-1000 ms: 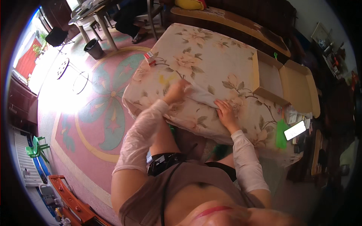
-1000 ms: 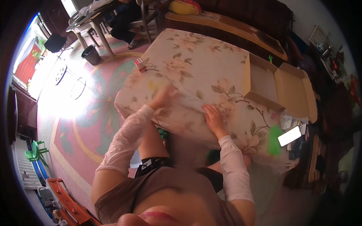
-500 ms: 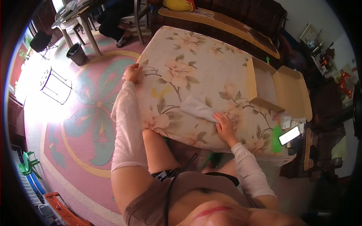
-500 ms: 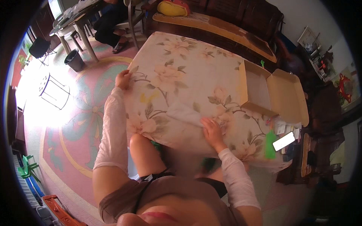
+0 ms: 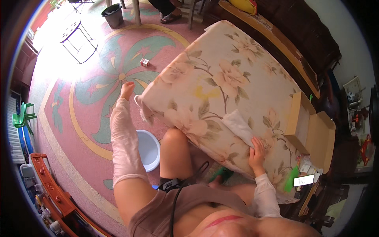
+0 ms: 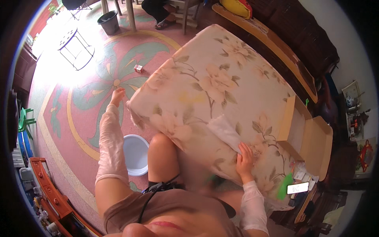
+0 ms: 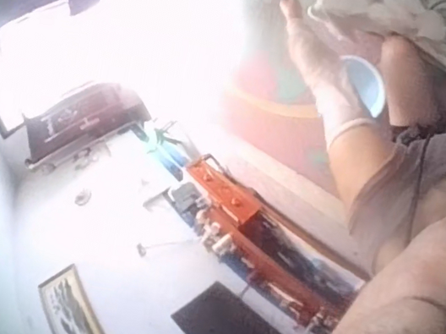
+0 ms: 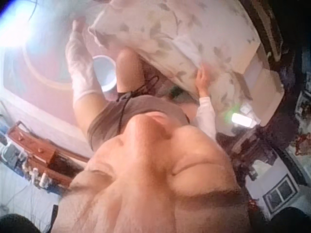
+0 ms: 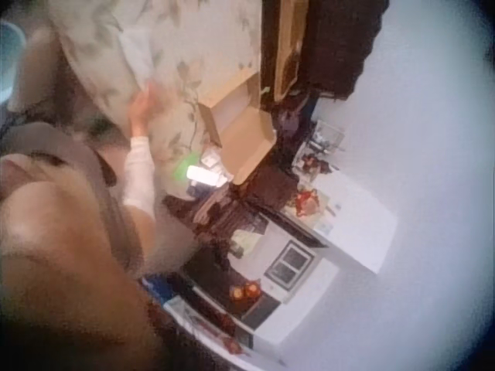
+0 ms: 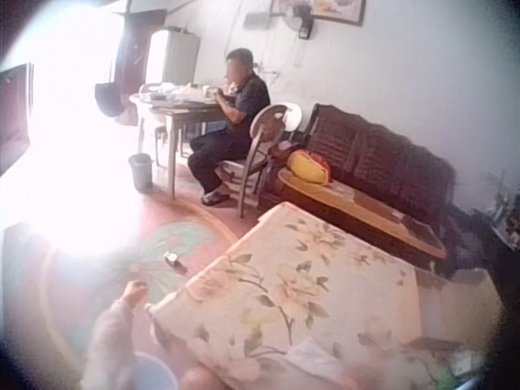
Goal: Folding a white cloth or garment on a table.
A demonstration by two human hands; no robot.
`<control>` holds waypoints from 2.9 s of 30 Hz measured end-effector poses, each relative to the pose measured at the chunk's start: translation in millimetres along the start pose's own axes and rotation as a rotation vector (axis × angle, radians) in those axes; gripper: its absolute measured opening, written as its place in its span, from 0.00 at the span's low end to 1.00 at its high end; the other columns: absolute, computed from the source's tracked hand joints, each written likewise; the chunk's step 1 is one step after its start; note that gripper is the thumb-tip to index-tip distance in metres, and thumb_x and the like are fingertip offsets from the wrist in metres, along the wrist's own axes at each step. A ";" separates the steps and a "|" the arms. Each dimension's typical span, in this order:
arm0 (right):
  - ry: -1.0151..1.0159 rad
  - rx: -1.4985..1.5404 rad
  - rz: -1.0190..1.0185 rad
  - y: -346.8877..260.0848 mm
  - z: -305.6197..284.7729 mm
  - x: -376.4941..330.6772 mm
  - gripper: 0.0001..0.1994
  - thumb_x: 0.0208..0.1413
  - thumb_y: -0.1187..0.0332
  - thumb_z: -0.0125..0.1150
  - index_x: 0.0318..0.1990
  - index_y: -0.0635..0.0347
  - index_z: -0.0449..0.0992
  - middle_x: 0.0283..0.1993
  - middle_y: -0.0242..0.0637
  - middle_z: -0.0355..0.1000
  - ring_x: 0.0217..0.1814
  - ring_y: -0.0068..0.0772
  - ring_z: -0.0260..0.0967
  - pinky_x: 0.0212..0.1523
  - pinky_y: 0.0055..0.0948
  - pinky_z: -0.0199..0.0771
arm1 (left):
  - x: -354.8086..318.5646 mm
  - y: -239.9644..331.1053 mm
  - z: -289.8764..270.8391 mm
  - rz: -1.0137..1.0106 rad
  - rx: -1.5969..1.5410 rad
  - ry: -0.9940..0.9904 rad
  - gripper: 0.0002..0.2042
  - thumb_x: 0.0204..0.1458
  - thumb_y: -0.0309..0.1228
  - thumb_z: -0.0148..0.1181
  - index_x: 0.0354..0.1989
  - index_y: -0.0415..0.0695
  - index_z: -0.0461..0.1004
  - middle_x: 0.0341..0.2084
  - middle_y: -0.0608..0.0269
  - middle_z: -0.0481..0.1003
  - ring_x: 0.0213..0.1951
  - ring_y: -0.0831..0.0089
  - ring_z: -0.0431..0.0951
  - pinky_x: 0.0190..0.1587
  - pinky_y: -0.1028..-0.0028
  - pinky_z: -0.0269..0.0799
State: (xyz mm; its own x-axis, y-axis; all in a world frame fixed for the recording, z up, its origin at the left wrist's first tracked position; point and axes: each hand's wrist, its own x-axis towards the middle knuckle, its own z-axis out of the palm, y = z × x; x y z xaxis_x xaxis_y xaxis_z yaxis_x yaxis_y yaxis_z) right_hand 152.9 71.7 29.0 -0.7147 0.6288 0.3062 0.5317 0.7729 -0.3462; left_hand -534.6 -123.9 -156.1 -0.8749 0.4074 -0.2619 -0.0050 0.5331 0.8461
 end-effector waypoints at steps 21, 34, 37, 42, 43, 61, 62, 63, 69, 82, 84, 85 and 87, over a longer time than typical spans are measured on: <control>0.012 -0.069 0.011 2.6 0.4 -0.8 0.18 0.57 0.73 0.50 0.56 0.61 0.70 0.61 0.43 0.69 0.63 0.50 0.64 0.65 0.45 0.60 | -180.2 146.3 52.7 0.685 -0.282 0.492 0.14 0.51 0.15 0.49 0.43 0.40 0.76 0.39 0.58 0.78 0.39 0.67 0.79 0.44 0.70 0.73; 0.065 0.004 -0.039 9.5 18.6 3.9 0.19 0.57 0.71 0.52 0.57 0.58 0.71 0.61 0.42 0.69 0.65 0.46 0.63 0.68 0.44 0.57 | -312.8 239.7 87.5 1.174 0.020 0.316 0.14 0.47 0.16 0.54 0.43 0.43 0.75 0.45 0.55 0.74 0.50 0.53 0.74 0.55 0.59 0.67; 0.076 0.013 -0.040 10.0 15.8 3.9 0.19 0.57 0.72 0.52 0.57 0.58 0.71 0.61 0.42 0.69 0.65 0.46 0.63 0.68 0.44 0.57 | -325.3 212.6 95.8 0.918 -0.072 0.000 0.13 0.47 0.18 0.55 0.42 0.42 0.76 0.45 0.54 0.74 0.49 0.52 0.75 0.51 0.60 0.71; 0.072 0.025 -0.048 9.8 17.4 5.0 0.19 0.56 0.73 0.52 0.57 0.58 0.71 0.61 0.41 0.69 0.65 0.47 0.63 0.67 0.43 0.57 | -348.8 191.1 104.6 1.000 -0.069 -0.159 0.11 0.49 0.20 0.56 0.41 0.43 0.77 0.38 0.54 0.76 0.41 0.52 0.76 0.44 0.60 0.73; 0.073 0.025 -0.050 9.8 17.9 5.2 0.20 0.56 0.73 0.53 0.57 0.58 0.71 0.61 0.41 0.69 0.65 0.47 0.63 0.67 0.43 0.58 | -354.4 191.3 105.8 0.992 -0.098 -0.218 0.11 0.49 0.21 0.56 0.41 0.43 0.77 0.35 0.54 0.76 0.39 0.52 0.76 0.43 0.59 0.73; 0.072 -0.012 -0.042 6.4 17.4 3.9 0.19 0.57 0.73 0.52 0.57 0.59 0.70 0.61 0.42 0.69 0.64 0.47 0.63 0.66 0.43 0.59 | -501.5 380.3 -33.1 1.962 -0.804 -0.097 0.03 0.42 0.21 0.56 0.22 0.41 0.69 0.18 0.67 0.60 0.16 0.70 0.62 0.28 0.69 0.69; 0.074 -0.014 -0.040 8.1 18.2 4.3 0.19 0.57 0.73 0.52 0.57 0.59 0.70 0.61 0.42 0.69 0.64 0.47 0.63 0.66 0.43 0.59 | -500.1 376.4 -34.7 1.983 -0.762 -0.006 0.01 0.42 0.22 0.56 0.24 0.42 0.71 0.19 0.68 0.61 0.17 0.71 0.63 0.28 0.69 0.70; 0.075 -0.017 -0.048 10.1 19.2 4.3 0.19 0.57 0.73 0.52 0.57 0.58 0.70 0.61 0.42 0.69 0.64 0.47 0.63 0.66 0.43 0.59 | -499.1 373.5 -34.7 1.999 -0.719 0.084 0.02 0.42 0.23 0.57 0.25 0.42 0.74 0.19 0.69 0.61 0.17 0.72 0.63 0.29 0.69 0.70; 0.088 -0.023 -0.046 9.1 17.4 8.4 0.19 0.57 0.73 0.53 0.58 0.58 0.70 0.61 0.41 0.69 0.65 0.46 0.62 0.66 0.43 0.59 | -508.5 373.4 -33.8 1.896 -0.773 0.486 0.10 0.46 0.35 0.64 0.38 0.62 0.83 0.20 0.71 0.64 0.20 0.74 0.65 0.29 0.73 0.69; 0.077 0.002 -0.035 7.8 19.1 4.2 0.20 0.56 0.73 0.53 0.57 0.58 0.70 0.61 0.41 0.69 0.65 0.46 0.63 0.66 0.42 0.59 | -370.4 263.0 76.4 0.920 -0.450 -0.251 0.15 0.55 0.17 0.54 0.51 0.38 0.74 0.32 0.59 0.76 0.35 0.72 0.77 0.41 0.73 0.73; 0.089 -0.002 -0.043 7.5 18.9 5.7 0.20 0.56 0.73 0.53 0.57 0.58 0.70 0.61 0.42 0.69 0.64 0.46 0.63 0.66 0.42 0.59 | -342.2 229.5 77.5 0.750 -0.538 -0.183 0.16 0.56 0.18 0.55 0.53 0.39 0.74 0.32 0.64 0.75 0.36 0.79 0.76 0.43 0.77 0.73; 0.092 -0.001 -0.051 6.1 19.1 5.6 0.20 0.55 0.73 0.53 0.57 0.58 0.70 0.60 0.42 0.69 0.64 0.46 0.63 0.66 0.42 0.59 | -329.9 216.5 71.9 0.750 -0.538 -0.182 0.16 0.56 0.18 0.55 0.53 0.39 0.74 0.32 0.64 0.75 0.36 0.79 0.76 0.43 0.77 0.73; 0.090 0.002 -0.050 4.6 18.9 6.0 0.20 0.55 0.73 0.53 0.57 0.58 0.70 0.60 0.42 0.69 0.64 0.46 0.63 0.66 0.42 0.59 | -312.8 197.5 55.3 0.677 -0.562 -0.104 0.14 0.57 0.19 0.53 0.52 0.39 0.74 0.33 0.67 0.74 0.37 0.80 0.75 0.43 0.78 0.72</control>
State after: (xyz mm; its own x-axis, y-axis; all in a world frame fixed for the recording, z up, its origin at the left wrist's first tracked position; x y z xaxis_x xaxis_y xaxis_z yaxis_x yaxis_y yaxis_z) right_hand 142.5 77.4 12.5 -0.6967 0.5944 0.4016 0.4952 0.8036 -0.3302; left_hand -235.0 -105.0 67.2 -0.7281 0.5834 0.3599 0.2367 -0.2787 0.9307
